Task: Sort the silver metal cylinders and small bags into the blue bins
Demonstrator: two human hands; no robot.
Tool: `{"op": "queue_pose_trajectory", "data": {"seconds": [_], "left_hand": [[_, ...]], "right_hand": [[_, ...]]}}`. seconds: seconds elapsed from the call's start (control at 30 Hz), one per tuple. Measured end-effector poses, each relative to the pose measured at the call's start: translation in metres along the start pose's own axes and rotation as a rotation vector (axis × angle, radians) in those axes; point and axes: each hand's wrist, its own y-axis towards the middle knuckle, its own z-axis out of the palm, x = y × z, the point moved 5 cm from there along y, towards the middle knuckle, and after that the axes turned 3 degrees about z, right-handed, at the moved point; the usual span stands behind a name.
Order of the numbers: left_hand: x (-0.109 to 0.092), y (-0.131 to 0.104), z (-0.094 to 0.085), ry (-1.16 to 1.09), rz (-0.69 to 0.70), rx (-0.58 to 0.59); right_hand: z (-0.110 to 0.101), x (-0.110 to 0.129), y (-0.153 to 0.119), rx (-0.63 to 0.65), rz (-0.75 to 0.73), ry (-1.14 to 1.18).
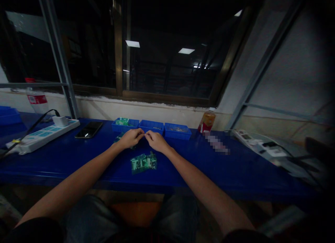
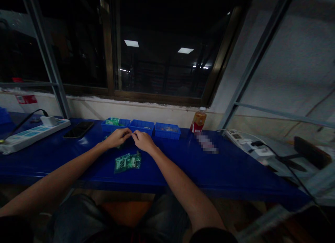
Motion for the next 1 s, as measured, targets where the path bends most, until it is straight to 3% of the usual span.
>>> {"op": "queue_pose_trajectory", "data": {"seconds": [0.17, 0.4, 0.53, 0.67, 0.87, 1.0], "left_hand": [[0.001, 0.0, -0.003, 0.093, -0.055, 0.015], [0.0, 0.0, -0.001, 0.05, -0.053, 0.041], [-0.005, 0.0, -0.004, -0.037, 0.036, -0.048], [-0.009, 0.0, -0.003, -0.048, 0.119, -0.052], [-0.002, 0.002, -0.004, 0.027, 0.026, -0.073], [-0.002, 0.002, -0.004, 0.084, -0.026, -0.015]], "right_hand": [[-0.003, 0.003, -0.002, -0.001, 0.011, 0.055], [-0.006, 0.006, -0.002, -0.034, -0.059, 0.03], [-0.004, 0.002, 0.0, -0.04, -0.015, -0.045], [-0.003, 0.001, 0.001, -0.029, -0.011, -0.063], [-0.005, 0.0, -0.001, -0.05, 0.027, 0.023], [-0.005, 0.001, -0.001, -0.048, 0.004, 0.047]]}}
